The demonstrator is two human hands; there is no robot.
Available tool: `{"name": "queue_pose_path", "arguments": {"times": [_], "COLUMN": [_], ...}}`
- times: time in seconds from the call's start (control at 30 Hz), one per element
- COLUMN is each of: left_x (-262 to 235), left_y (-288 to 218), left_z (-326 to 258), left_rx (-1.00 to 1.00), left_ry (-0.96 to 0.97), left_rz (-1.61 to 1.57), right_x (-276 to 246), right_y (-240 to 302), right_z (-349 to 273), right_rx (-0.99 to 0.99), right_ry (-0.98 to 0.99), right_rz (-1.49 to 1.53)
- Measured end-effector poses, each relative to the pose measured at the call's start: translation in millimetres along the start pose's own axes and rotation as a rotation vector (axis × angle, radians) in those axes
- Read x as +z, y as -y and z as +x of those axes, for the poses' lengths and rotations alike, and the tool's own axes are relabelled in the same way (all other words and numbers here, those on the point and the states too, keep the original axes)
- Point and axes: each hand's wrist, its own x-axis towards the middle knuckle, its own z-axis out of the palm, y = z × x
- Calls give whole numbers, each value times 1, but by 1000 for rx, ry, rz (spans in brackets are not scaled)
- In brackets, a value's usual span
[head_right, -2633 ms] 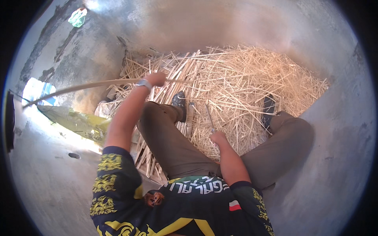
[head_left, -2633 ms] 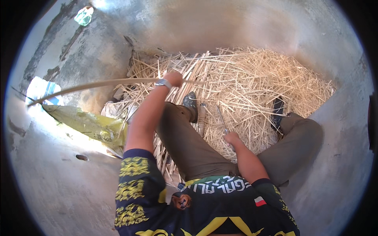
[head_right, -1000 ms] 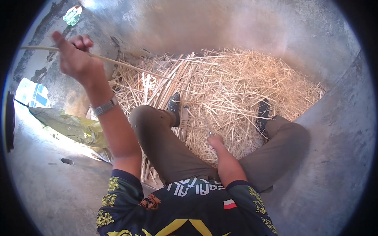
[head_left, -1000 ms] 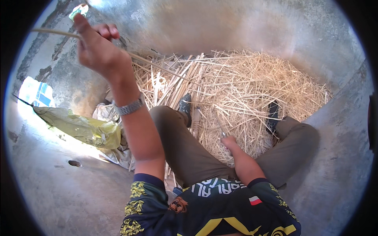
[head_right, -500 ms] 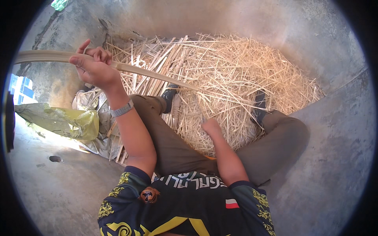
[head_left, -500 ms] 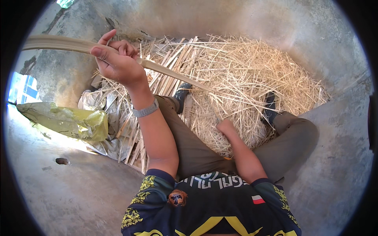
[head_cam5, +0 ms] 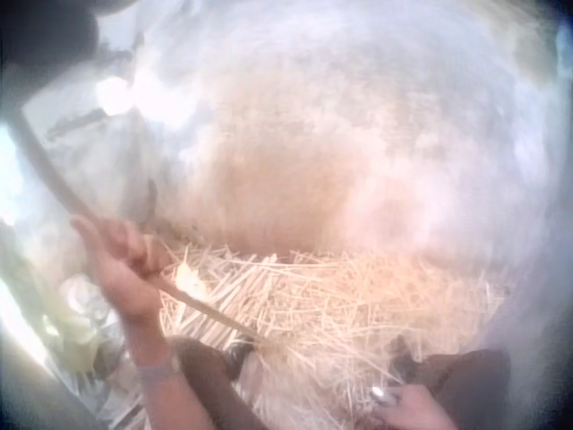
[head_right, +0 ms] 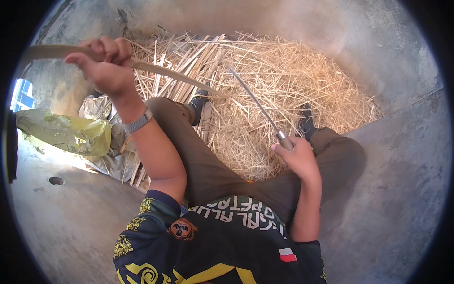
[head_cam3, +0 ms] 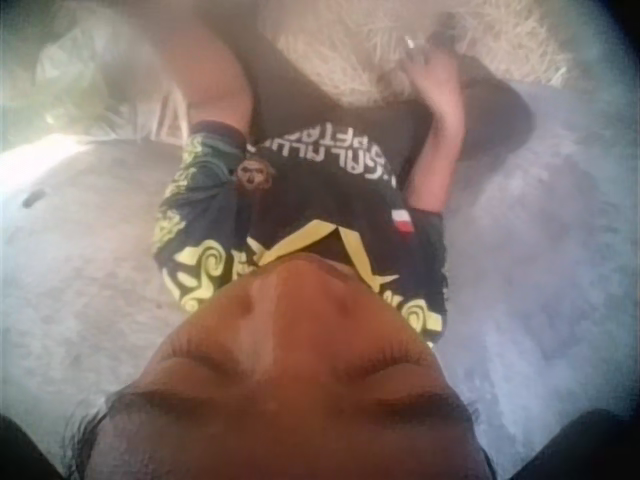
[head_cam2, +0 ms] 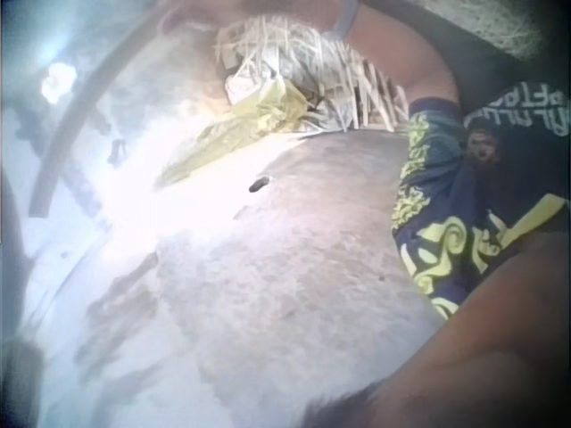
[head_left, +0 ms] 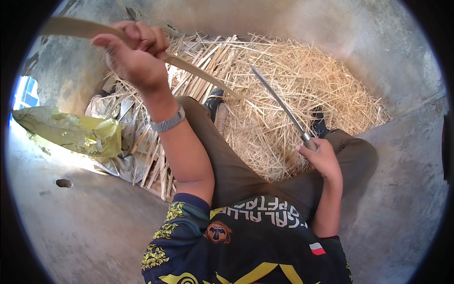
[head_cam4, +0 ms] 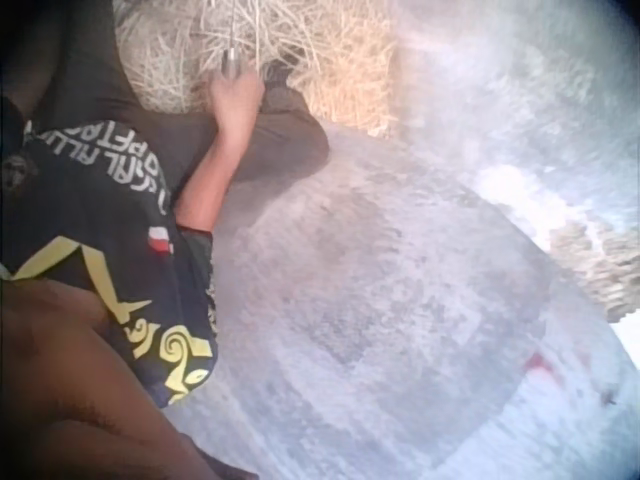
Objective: The person sits cross-legged on a concrete floor and uses a large knife to split long, thin wooden sticks into smaller pieces. They hold each stick with their left hand and strike it with the knife in their right hand, dropping the resulting pieces onto a growing pile on the floor.
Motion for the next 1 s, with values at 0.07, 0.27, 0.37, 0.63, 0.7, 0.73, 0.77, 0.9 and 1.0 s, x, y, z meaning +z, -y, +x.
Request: {"name": "queue_pose_path", "arguments": {"times": [0.07, 0.27, 0.37, 0.63, 0.7, 0.73, 0.77, 0.9, 1.0], "left_x": [1, 12, 26, 43, 51, 54, 58, 68, 71], "left_y": [14, 25, 26, 34, 35, 37, 37, 45, 49], "left_z": [-6, -19, -21, -28, -29, -31, -33, -34, -36], "left_rx": [-4, -41, -39, -115, -103, -135, -132, -173, -244], "left_ry": [-31, -19, 4, 227, 255, 239, 248, 300, 335], "left_rz": [29, -79, -75, -143, -143, -135, -133, -238, -343], "right_x": [26, 66, 77, 74, 73, 71, 70, 71, 74], "right_y": [-5, -20, -33, -35, -31, -28, -26, -11, 0], "right_z": [2, 12, 16, 21, 21, 21, 19, 11, 3], "right_rx": [179, 436, 422, 441, 432, 419, 410, 304, 208], "right_ry": [132, 176, 107, 107, 118, 128, 140, 69, 64], "right_rz": [475, 860, 784, 854, 853, 853, 856, 706, 648]}}
